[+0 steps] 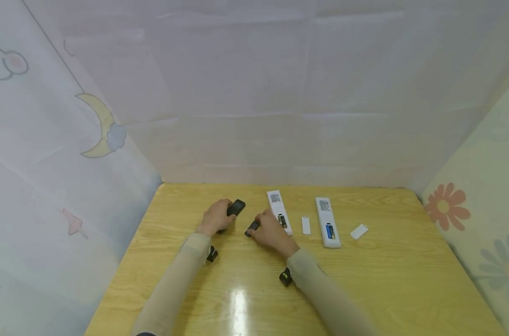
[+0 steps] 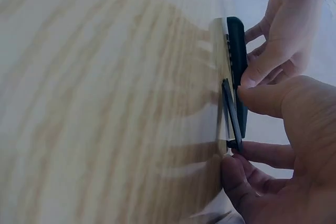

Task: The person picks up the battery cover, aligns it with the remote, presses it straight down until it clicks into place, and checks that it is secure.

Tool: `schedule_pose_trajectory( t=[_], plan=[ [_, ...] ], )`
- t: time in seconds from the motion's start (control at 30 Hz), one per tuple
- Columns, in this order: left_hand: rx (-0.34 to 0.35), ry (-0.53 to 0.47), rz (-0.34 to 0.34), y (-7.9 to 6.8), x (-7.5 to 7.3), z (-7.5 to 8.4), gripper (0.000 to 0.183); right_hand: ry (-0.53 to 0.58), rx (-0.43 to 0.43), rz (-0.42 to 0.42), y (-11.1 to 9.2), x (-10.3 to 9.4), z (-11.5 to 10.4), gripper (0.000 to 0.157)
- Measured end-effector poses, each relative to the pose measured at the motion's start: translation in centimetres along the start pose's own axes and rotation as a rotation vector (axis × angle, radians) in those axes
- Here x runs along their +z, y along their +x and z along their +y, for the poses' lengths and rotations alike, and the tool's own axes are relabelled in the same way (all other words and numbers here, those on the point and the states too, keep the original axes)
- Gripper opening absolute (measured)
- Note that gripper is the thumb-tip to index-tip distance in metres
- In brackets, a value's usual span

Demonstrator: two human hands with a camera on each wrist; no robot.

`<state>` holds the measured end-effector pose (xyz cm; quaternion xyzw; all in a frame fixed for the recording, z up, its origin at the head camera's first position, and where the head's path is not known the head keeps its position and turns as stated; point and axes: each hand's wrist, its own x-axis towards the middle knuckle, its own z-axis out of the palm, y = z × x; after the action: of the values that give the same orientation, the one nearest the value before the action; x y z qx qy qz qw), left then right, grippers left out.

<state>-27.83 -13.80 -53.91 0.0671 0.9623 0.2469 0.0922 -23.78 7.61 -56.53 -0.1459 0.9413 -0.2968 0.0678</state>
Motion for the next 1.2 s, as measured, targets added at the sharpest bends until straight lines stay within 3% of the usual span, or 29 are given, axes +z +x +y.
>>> schedule_pose_trajectory(
  t=[0.37, 0.73, 1.2],
  plan=[
    [-0.039, -0.058, -0.020, 0.6, -0.2, -0.3, 0.057, -0.001, 0.033, 0.022, 0.2, 0.3, -0.4, 0.050],
    [-0.061, -0.215, -0.063, 0.5, -0.4, -0.8, 0.060, 0.051, 0.032, 0.026, -0.2, 0.0, -0.5, 0.043],
    [-0.099, -0.248, -0.088, 0.8, -0.7, -1.5, 0.060, 0.057, 0.040, 0.036, 0.4, 0.3, -0.5, 0.042]
  ],
)
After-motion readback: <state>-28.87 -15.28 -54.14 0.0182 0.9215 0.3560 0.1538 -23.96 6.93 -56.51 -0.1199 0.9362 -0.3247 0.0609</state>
